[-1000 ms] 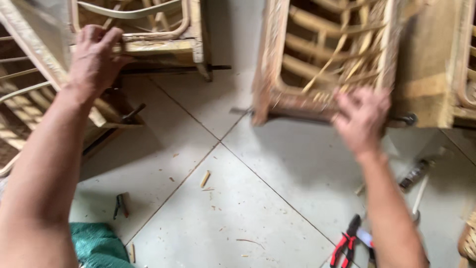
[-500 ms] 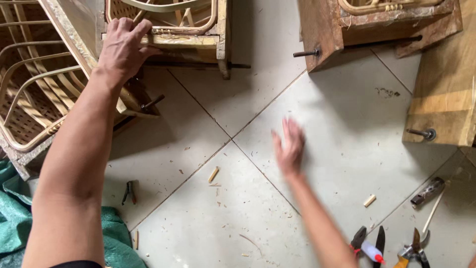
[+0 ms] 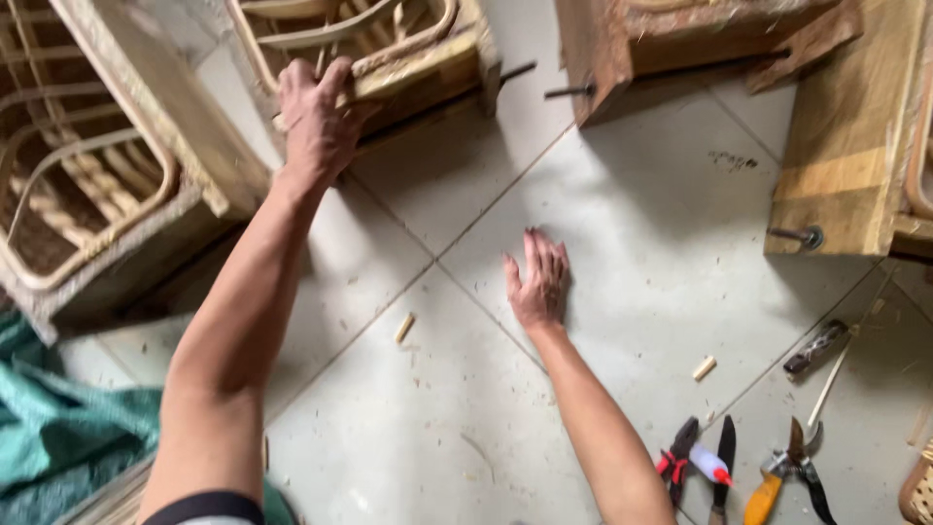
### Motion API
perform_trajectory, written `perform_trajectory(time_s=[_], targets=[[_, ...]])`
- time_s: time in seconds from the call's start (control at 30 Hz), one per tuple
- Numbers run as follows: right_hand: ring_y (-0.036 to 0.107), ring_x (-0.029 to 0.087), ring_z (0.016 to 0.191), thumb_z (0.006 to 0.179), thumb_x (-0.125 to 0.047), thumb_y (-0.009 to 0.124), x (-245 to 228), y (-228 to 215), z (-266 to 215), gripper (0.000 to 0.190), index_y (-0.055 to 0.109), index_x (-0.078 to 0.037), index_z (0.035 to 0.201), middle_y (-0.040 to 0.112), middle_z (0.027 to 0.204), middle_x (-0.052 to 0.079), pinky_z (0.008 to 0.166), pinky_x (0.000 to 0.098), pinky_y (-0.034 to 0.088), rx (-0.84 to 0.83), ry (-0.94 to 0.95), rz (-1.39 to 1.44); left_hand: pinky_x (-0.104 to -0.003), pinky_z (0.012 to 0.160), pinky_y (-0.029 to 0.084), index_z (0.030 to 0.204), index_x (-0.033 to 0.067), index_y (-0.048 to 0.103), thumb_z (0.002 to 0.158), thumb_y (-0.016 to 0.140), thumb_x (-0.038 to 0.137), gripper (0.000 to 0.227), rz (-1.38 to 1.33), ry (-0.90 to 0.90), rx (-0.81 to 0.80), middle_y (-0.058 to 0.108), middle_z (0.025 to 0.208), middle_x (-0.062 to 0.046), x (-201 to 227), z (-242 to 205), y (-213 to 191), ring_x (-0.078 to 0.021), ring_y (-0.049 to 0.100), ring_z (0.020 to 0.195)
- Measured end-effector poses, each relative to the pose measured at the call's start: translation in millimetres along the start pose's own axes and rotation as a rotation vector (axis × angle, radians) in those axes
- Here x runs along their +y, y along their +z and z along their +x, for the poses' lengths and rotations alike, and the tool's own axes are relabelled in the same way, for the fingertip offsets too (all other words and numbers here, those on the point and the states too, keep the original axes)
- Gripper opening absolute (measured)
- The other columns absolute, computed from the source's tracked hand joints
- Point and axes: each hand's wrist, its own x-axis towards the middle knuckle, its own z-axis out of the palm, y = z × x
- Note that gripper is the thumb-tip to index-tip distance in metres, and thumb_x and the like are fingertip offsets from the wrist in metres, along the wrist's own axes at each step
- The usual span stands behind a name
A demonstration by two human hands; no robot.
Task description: The person is assembling a rectangular woven basket. They insert bamboo strips into a wooden mold, use a hammer to secure the strips, and apply glue to the joints. The person then moves the basket to the floor and continues adjusting the frame.
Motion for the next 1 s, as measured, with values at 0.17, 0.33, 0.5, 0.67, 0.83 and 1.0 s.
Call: perform_trajectory(time_s=[0.17, 0.33, 0.5, 0.67, 0.83, 1.0], targets=[[0.050, 0.028, 0.137, 0.098, -0.041, 0.066, -3.3, -2.4, 11.0, 0.061, 0.052, -0.005, 0.145, 0.058, 0.145, 0.014, 0.123, 0.0504, 0.030, -0.040, 0.031, 0.043, -0.047, 0.085, 0.040, 0.124, 0.0124, 0.064, 0.087, 0.089, 0.039, 0.051, 0.011, -0.006, 0.067, 0.049, 0.105, -0.014, 36.5, -30.4, -11.0, -0.0301, 0.045, 0.099], [0.042, 0.035, 0.142, 0.090, -0.026, 0.076, -8.0, -19.4, 41.2, 0.082, 0.034, 0.001, 0.155, 0.045, 0.153, 0.023, 0.122, 0.0485, 0.031, 0.046, 0.211, 0.400, -0.047, 0.089, 0.038, 0.124, 0.0147, 0.063, 0.091, 0.085, 0.037, 0.045, -0.038, -0.083, 0.049, 0.048, 0.104, -0.013, 70.4, -63.8, -19.7, -0.0301, 0.046, 0.099], [0.039, 0.040, 0.147, 0.084, -0.012, 0.079, -12.2, -51.9, 130.4, 0.090, 0.030, 0.002, 0.159, 0.042, 0.158, 0.025, 0.122, 0.0435, 0.035, 0.005, 0.041, 0.413, -0.048, 0.091, 0.037, 0.126, 0.0169, 0.062, 0.092, 0.082, 0.036, 0.043, -0.064, -0.117, 0.007, 0.048, 0.103, -0.013, 82.5, -81.6, -21.4, -0.0314, 0.046, 0.100], [0.043, 0.038, 0.142, 0.084, -0.013, 0.077, -27.1, -54.5, 183.3, 0.088, 0.028, 0.002, 0.156, 0.046, 0.154, 0.025, 0.121, 0.0428, 0.032, -0.096, 0.060, 0.226, -0.048, 0.091, 0.036, 0.139, 0.0173, 0.055, 0.095, 0.079, 0.041, 0.056, 0.046, -0.025, 0.018, 0.050, 0.107, -0.016, 78.0, -82.3, -25.5, -0.0322, 0.047, 0.103], [0.054, 0.041, 0.124, 0.085, -0.012, 0.073, -45.8, -37.2, 234.2, 0.063, 0.045, 0.007, 0.139, 0.058, 0.133, 0.027, 0.103, 0.0472, 0.044, -0.136, 0.087, 0.147, -0.049, 0.098, 0.036, 0.148, 0.0054, 0.046, 0.098, 0.075, 0.048, 0.072, 0.162, 0.039, -0.004, 0.062, 0.099, -0.016, 67.4, -85.0, -32.6, -0.0301, 0.057, 0.093], [0.072, 0.031, 0.099, 0.099, -0.018, 0.068, -54.8, -31.6, 234.9, 0.022, 0.061, -0.003, 0.113, 0.071, 0.106, 0.017, 0.087, 0.0437, 0.058, -0.215, 0.223, 0.127, -0.045, 0.097, 0.041, 0.142, 0.0090, 0.050, 0.099, 0.076, 0.051, 0.066, 0.077, 0.011, -0.118, 0.067, 0.096, -0.012, 50.9, -80.8, -42.4, -0.0268, 0.063, 0.086]])
